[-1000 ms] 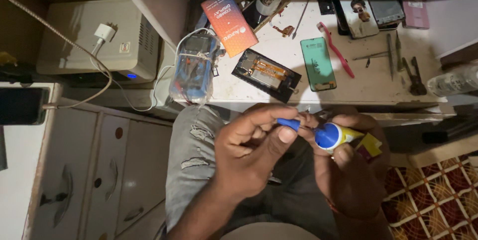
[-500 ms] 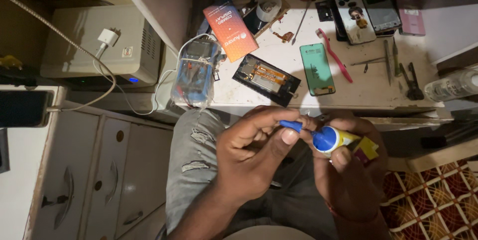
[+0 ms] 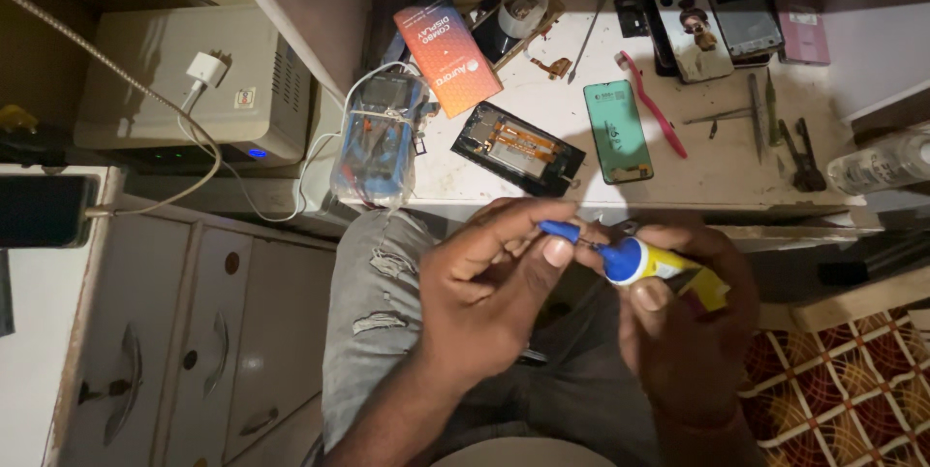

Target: The person applies adhesive to a smartphone chassis, then handles a replacement display module, peeling protective film and comparing it with another screen. The person then places the display into the chassis and applies more adhesive to the internal frame.

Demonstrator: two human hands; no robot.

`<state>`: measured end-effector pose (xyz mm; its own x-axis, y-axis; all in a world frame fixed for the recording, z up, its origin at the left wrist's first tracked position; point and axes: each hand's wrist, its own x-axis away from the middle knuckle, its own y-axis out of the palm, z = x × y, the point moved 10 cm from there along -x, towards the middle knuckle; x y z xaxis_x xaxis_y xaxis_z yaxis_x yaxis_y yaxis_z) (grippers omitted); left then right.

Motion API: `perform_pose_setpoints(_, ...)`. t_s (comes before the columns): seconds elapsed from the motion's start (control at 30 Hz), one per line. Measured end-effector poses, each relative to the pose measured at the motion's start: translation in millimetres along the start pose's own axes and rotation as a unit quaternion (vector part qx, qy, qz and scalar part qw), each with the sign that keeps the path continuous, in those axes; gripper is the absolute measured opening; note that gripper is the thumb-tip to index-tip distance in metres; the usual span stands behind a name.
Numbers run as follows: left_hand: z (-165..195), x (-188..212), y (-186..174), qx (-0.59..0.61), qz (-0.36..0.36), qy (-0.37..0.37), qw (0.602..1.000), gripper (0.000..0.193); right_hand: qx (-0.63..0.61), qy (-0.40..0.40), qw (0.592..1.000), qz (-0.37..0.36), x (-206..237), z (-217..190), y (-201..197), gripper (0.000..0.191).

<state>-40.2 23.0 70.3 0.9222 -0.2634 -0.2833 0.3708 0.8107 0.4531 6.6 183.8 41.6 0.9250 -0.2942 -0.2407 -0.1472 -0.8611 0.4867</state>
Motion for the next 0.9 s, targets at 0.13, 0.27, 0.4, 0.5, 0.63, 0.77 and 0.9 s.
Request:
perform_pose_setpoints(0.13, -15, -6, -15, -0.08, 0.029, -0.027, 0.996, 0.025, 0.127, -0.048, 0.99, -0.028, -6, -9, 6, 0.023)
perform_pose_setpoints(0.27, -43, -18, -32, -0.067, 0.067, -0.078, 0.992, 0.027, 0.294, -0.081, 0.952, -0.033, -16, -12, 5, 0.02)
perform_pose_setpoints(0.4, -72, -27, -41, 0.007, 0.089, -0.123, 0.988, 0.028, 0.311, -0.099, 0.945, -0.035, -28, -5, 1, 0.026)
perform_pose_setpoints(0.5, -83, -36, -47, -0.044, 0.086, -0.119, 0.988, 0.028, 0.33, -0.106, 0.937, -0.039, -35, 1, -4, 0.028)
perform_pose_setpoints(0.63, -103, -46, -53, 0.016, 0.096, -0.136, 0.986, 0.027, 0.362, -0.132, 0.921, -0.049, -44, 7, -4, 0.031)
perform_pose_setpoints(0.77, -121, -54, -59, 0.07, 0.103, -0.182, 0.975, 0.024, 0.44, -0.193, 0.875, -0.064, -50, 4, 2, 0.031)
perform_pose_setpoints(0.9, -132, -53, -63, 0.119, 0.127, -0.228, 0.958, 0.021, 0.42, -0.19, 0.885, -0.062, -53, 8, -1, 0.03)
